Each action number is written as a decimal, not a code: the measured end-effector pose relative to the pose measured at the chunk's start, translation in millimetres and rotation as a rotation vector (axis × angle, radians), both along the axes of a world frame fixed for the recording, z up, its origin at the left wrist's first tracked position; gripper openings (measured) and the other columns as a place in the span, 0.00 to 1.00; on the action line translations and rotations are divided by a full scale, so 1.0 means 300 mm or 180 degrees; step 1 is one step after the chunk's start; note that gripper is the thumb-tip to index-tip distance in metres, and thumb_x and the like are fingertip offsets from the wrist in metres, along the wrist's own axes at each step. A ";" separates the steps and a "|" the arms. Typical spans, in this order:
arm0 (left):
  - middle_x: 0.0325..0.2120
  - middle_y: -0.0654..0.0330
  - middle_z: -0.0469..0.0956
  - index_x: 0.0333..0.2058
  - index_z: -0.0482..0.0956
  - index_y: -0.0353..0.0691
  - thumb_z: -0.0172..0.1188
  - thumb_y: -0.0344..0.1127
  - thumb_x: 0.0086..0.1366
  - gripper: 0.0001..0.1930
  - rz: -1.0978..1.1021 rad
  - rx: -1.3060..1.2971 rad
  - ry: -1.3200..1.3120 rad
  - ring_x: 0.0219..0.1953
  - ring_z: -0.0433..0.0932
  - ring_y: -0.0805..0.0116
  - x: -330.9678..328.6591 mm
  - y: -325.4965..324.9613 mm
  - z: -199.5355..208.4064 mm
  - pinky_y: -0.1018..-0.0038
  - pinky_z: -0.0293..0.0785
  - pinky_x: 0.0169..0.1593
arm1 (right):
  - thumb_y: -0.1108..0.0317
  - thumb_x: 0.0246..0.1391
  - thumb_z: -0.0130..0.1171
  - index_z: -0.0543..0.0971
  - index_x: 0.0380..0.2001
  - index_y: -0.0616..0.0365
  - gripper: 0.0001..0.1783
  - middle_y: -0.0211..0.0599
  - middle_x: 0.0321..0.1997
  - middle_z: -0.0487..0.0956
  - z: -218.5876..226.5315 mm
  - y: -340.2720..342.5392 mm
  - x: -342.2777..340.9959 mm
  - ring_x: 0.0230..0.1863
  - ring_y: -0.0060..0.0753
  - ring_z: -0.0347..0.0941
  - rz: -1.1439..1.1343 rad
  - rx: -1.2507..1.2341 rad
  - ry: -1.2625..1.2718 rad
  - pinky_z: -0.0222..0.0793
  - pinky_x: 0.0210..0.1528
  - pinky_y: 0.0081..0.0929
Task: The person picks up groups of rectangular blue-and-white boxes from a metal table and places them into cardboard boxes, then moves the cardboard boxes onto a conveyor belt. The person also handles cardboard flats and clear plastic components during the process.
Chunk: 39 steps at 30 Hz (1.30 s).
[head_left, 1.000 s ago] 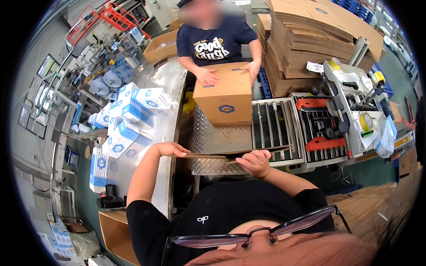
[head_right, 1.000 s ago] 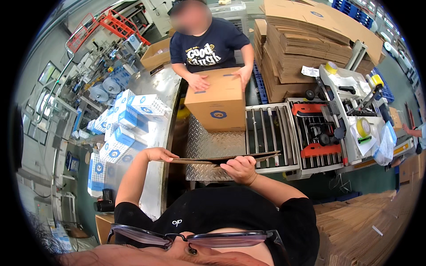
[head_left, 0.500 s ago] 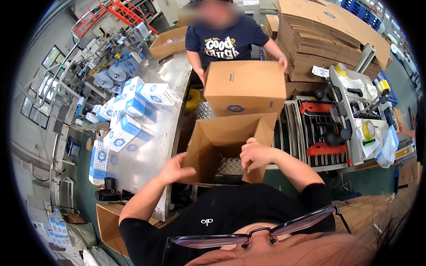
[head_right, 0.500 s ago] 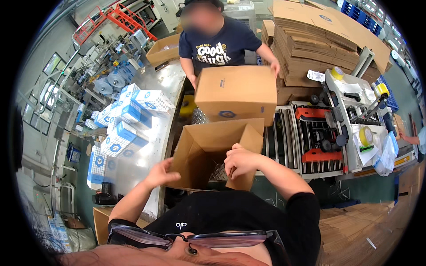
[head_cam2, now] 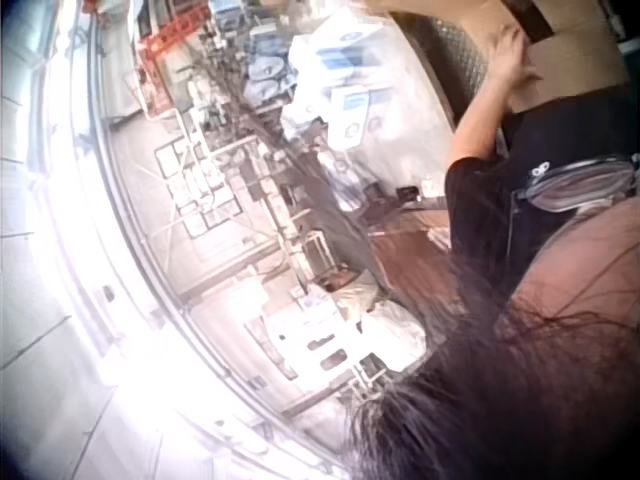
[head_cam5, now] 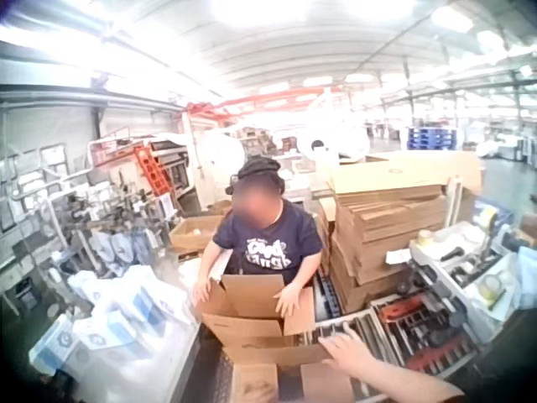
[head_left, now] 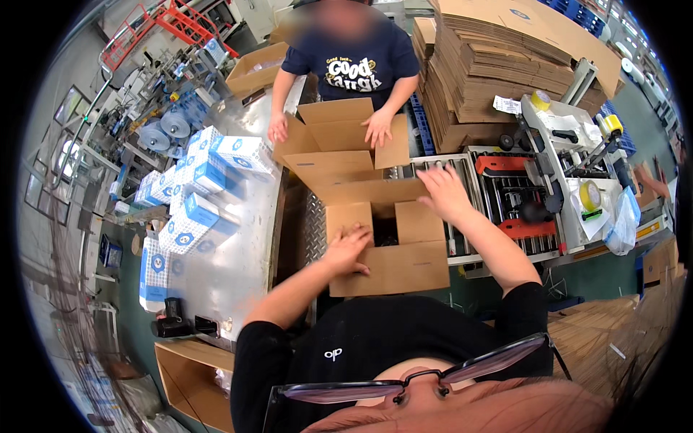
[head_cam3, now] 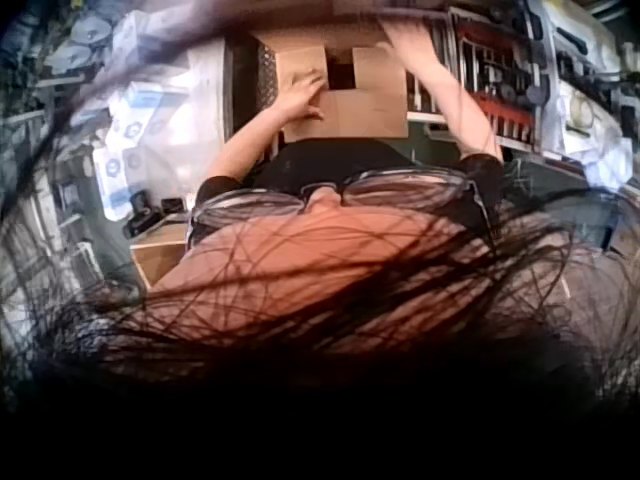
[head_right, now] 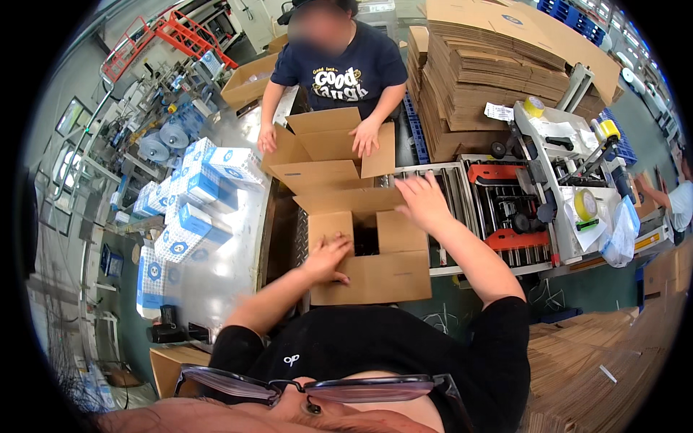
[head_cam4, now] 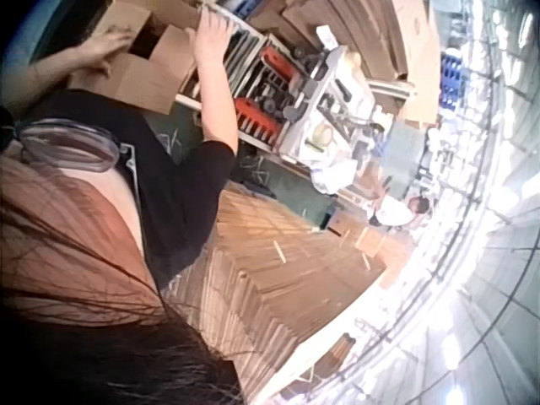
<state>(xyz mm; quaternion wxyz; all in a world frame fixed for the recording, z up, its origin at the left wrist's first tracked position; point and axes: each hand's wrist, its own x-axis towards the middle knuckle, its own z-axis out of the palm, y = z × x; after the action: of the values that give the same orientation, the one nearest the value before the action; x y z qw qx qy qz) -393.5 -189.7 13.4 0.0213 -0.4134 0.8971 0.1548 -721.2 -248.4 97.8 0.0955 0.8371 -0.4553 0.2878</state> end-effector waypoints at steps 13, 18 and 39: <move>0.66 0.45 0.62 0.66 0.62 0.34 0.52 0.52 0.69 0.34 0.2108 -0.0257 0.0805 0.70 0.56 0.48 0.520 0.013 -0.164 0.58 0.50 0.71 | 0.51 0.57 0.61 0.64 0.63 0.69 0.40 0.58 0.66 0.67 -0.897 0.158 0.128 0.70 0.52 0.61 -0.1404 0.2310 -0.1514 0.58 0.69 0.37; 0.68 0.48 0.60 0.66 0.64 0.35 0.42 0.51 0.74 0.30 0.2637 0.0421 0.2948 0.71 0.55 0.52 0.738 -0.018 -0.246 0.62 0.47 0.72 | 0.52 0.50 0.72 0.58 0.69 0.65 0.51 0.38 0.33 0.80 -0.904 0.206 0.057 0.39 0.32 0.79 -0.0753 0.4499 -0.3855 0.76 0.40 0.25; 0.65 0.62 0.66 0.68 0.63 0.51 0.46 0.69 0.68 0.38 0.3525 0.3433 0.4139 0.63 0.67 0.63 0.683 -0.083 -0.449 0.65 0.62 0.64 | 0.64 0.62 0.60 0.69 0.60 0.57 0.25 0.36 0.56 0.77 -0.245 0.186 0.359 0.55 0.32 0.74 -0.0063 0.3499 -0.4225 0.73 0.55 0.33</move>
<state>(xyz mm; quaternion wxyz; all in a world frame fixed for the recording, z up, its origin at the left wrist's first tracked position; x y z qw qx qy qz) -188.7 -214.4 -121.3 -0.3627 -0.5423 0.2269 0.7232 -613.4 -192.6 24.3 -0.6066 0.4191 -0.4989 0.4555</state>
